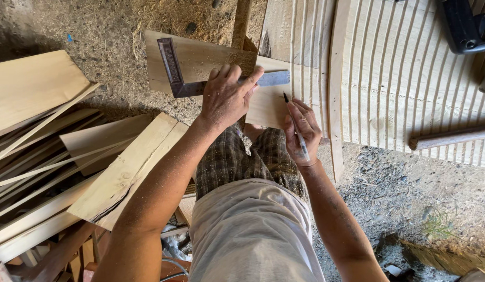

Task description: The person uses a handheld electric router to carve parallel grooves into a large wooden board. They periodically stop to measure and mark the wood with a square and a pen, then resume routing along the marked lines.

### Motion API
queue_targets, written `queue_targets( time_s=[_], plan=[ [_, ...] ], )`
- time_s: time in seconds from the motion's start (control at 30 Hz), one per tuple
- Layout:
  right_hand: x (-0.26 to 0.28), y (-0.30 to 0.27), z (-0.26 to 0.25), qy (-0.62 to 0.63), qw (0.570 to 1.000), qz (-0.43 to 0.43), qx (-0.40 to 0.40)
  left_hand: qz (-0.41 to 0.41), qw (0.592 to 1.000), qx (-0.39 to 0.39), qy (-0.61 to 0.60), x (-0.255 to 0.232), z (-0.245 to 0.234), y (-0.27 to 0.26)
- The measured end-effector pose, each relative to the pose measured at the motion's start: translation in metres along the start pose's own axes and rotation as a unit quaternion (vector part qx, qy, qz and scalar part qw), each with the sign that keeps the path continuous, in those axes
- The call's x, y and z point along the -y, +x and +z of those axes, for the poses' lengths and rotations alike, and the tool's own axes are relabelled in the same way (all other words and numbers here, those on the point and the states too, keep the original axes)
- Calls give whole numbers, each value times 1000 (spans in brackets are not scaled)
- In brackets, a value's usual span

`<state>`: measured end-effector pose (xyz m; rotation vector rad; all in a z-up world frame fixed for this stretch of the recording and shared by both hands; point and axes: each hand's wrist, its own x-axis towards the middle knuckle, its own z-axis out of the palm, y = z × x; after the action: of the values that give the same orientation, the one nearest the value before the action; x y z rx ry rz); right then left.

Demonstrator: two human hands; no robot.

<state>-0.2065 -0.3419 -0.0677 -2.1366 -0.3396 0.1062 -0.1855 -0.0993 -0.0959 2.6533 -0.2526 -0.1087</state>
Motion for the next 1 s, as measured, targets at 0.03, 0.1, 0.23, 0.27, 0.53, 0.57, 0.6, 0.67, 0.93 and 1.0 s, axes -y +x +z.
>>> queue_targets(
  time_s=[0.03, 0.1, 0.23, 0.27, 0.53, 0.57, 0.6, 0.67, 0.93, 1.0],
  plan=[
    [1, 2, 0, -4, 1000, -1, -2, 2, 1000, -4, 4, -1, -1, 1],
    [1, 8, 2, -8, 1000, -8, -1, 3, 1000, -10, 13, -3, -5, 2],
    [1, 13, 3, -5, 1000, -23, 2, -6, 1000, 0, 27, -8, -9, 1],
    [1, 14, 4, -3, 1000, -25, 0, -7, 1000, 0, 26, -8, -10, 2],
    [-2, 14, 6, -9, 1000, -24, 0, -9, 1000, -6, 27, -8, -8, 3],
    [-3, 15, 6, -6, 1000, -22, 1, -9, 1000, -8, 26, -8, -8, 3],
    [-3, 14, 6, -8, 1000, -23, 1, -9, 1000, -9, 24, -8, -7, 3],
    [-3, 14, 6, -14, 1000, -27, 2, -7, 1000, -8, 27, -8, -6, 2],
    [0, 16, 6, -6, 1000, -20, 1, -9, 1000, -5, 25, -8, -8, 2],
    [0, 16, 6, -4, 1000, -19, 3, -11, 1000, -3, 22, -9, -9, 2]
  ],
)
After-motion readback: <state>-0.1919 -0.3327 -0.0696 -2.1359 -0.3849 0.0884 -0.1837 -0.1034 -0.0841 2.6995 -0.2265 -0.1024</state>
